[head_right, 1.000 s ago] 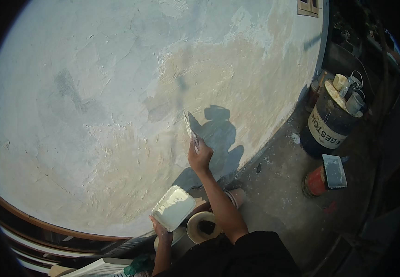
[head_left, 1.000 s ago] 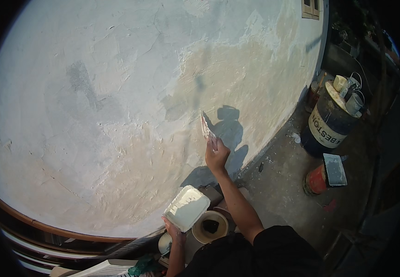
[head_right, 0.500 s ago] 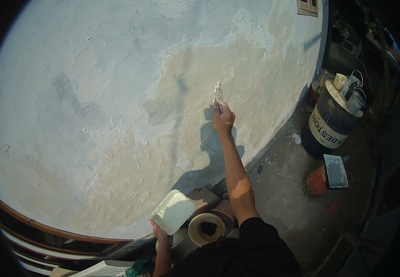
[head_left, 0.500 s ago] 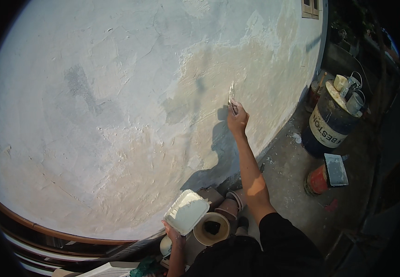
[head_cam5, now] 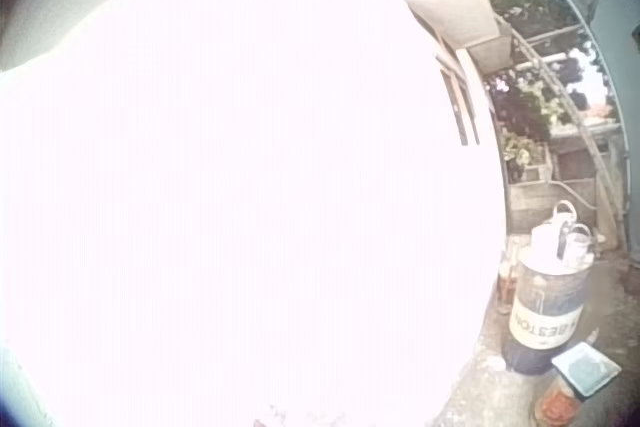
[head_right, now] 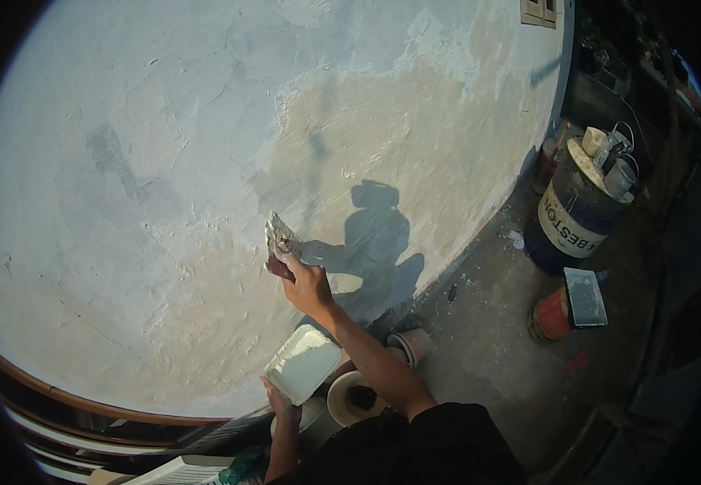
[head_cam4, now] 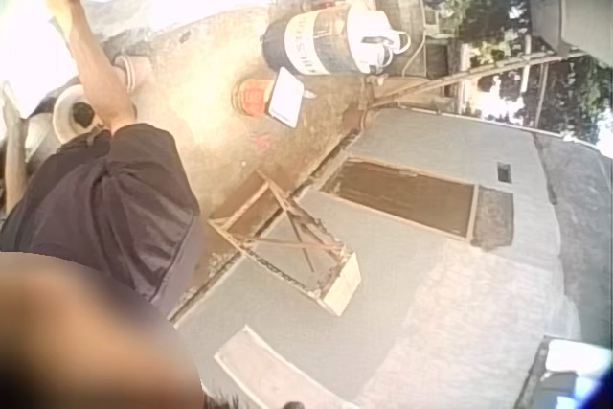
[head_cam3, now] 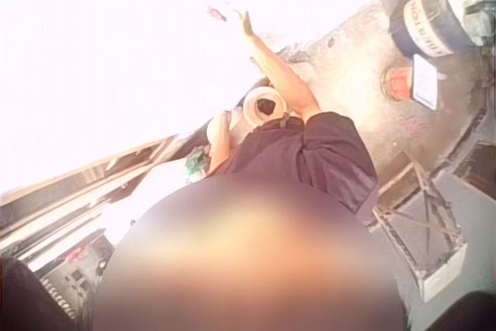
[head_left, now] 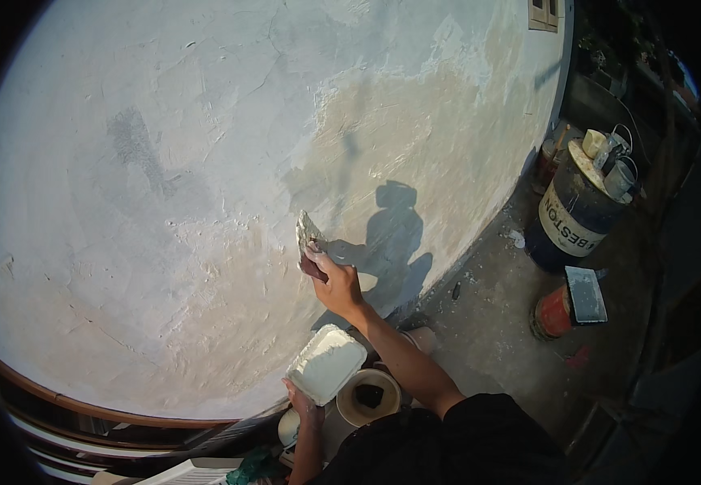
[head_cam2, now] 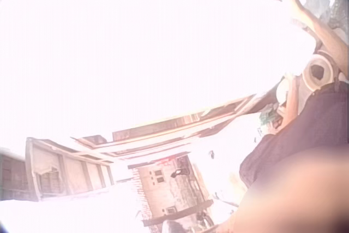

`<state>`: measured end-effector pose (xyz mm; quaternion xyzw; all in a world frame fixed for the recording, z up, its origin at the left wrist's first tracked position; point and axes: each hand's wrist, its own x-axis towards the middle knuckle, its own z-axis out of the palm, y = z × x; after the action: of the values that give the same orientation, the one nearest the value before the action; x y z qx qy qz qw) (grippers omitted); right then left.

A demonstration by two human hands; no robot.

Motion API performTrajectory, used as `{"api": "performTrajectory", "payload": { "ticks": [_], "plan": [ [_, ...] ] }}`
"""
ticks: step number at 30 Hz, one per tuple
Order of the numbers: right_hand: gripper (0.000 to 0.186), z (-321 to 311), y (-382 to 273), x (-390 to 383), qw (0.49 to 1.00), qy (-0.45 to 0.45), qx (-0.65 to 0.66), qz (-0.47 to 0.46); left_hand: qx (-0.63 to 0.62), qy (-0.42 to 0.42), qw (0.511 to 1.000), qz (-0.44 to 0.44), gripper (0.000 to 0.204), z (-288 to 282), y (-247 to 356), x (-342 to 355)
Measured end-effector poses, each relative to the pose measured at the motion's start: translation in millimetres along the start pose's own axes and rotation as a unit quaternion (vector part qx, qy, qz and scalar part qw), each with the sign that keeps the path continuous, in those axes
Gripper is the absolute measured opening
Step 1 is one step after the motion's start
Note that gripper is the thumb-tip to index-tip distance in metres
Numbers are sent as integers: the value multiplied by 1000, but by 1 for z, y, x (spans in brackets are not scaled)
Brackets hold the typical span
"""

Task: The person applies wall filler from a plaster container onto a damaged section of an outdoor wall using a putty knife.

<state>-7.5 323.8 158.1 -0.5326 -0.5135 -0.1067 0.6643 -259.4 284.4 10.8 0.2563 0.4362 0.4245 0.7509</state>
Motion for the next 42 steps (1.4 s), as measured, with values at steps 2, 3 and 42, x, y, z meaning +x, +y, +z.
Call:
{"api": "performTrajectory", "payload": {
  "ticks": [2, 3, 42],
  "plan": [
    [28, -12, 1, -2, 993, 9, 10, 119, -8, -5, 1000, -12, 65, 1, 2, -3],
    [25, -25, -8, 1, 988, 26, -8, 152, -5, -12, 1000, -6, 65, 1, 4, -6],
    [19, -95, 70, 50, 982, 80, -38, 169, 9, -20, 1000, -6, 67, -2, 8, -5]
  ]
}}
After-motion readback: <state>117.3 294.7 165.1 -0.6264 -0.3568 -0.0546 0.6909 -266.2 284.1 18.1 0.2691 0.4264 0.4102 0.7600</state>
